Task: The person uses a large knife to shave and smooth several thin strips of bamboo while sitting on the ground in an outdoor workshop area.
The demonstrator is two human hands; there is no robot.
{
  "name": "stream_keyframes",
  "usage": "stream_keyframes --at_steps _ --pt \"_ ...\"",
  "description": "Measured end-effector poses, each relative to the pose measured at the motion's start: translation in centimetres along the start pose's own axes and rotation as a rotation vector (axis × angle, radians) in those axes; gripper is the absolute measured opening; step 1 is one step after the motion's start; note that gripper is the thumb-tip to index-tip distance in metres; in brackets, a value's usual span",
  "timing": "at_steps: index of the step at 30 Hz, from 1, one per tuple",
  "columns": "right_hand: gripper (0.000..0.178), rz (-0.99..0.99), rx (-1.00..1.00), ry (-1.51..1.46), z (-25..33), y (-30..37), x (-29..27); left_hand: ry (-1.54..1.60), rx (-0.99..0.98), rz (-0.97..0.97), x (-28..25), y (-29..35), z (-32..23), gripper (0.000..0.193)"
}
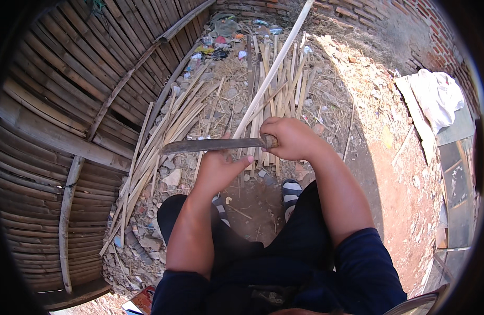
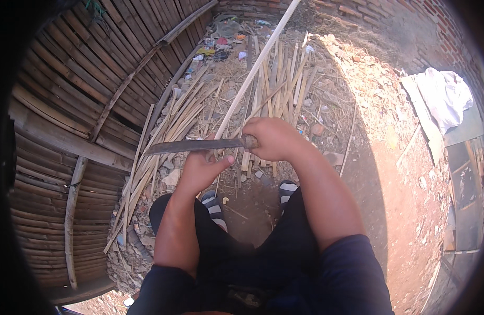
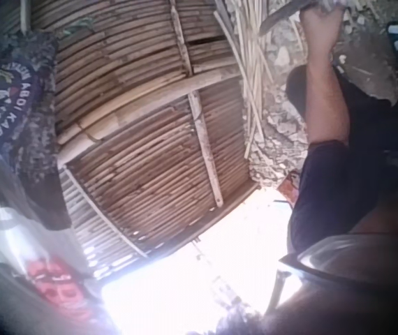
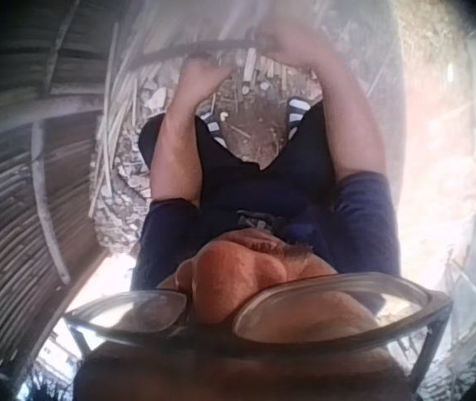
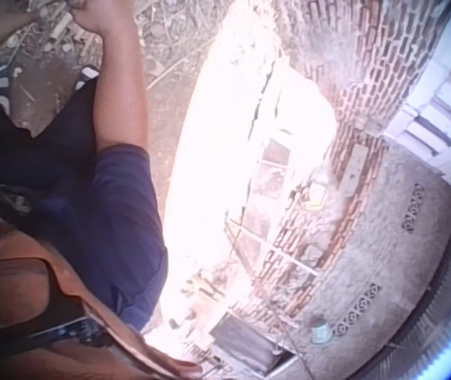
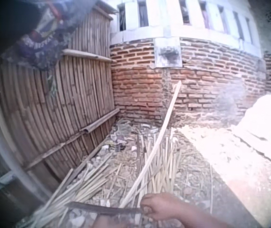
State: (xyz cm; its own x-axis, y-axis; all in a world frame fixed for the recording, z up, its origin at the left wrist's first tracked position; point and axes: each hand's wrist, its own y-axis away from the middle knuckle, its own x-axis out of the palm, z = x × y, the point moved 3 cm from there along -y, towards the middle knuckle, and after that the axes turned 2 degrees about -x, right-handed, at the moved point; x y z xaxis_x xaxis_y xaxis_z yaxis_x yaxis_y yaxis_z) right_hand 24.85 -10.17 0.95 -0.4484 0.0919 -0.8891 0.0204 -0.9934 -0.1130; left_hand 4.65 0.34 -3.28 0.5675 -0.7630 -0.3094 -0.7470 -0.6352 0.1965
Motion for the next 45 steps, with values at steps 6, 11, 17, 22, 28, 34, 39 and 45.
stream_keyframes --at_steps 6,11,17,22,28,34,39,45 --pt "0.034 0.025 -0.032 0.043 1.4 -0.4 1.0 0.088 0.181 -0.028 1.2 -0.5 1.1 0.088" --pt "0.032 0.002 -0.019 0.049 0.9 -0.1 -0.1 -0.031 0.149 -0.056 0.4 0.0 -0.1 0.080" --pt "0.033 0.026 0.056 0.114 0.8 0.5 -0.3 -0.099 0.026 -0.058 0.3 -0.2 0.1 0.056" --pt "0.030 0.006 0.002 0.118 1.5 0.0 0.6 -0.053 0.064 -0.074 0.4 -0.3 1.6 0.053" --pt "0.031 -0.070 -0.029 0.072 -1.3 0.7 -0.2 -0.073 0.042 -0.063 -0.6 0.8 -0.7 0.059" --pt "0.028 -0.039 0.016 0.121 0.3 0.2 0.6 -0.119 0.005 -0.106 -0.3 0.2 0.3 0.075" --pt "0.025 -0.059 0.021 0.092 1.1 -0.4 0.4 0.024 0.081 -0.175 0.5 -0.5 2.2 0.083" --pt "0.035 -0.220 0.333 0.077 -4.4 1.1 -3.5 0.119 0.101 -0.170 -0.1 -0.2 3.0 0.092"
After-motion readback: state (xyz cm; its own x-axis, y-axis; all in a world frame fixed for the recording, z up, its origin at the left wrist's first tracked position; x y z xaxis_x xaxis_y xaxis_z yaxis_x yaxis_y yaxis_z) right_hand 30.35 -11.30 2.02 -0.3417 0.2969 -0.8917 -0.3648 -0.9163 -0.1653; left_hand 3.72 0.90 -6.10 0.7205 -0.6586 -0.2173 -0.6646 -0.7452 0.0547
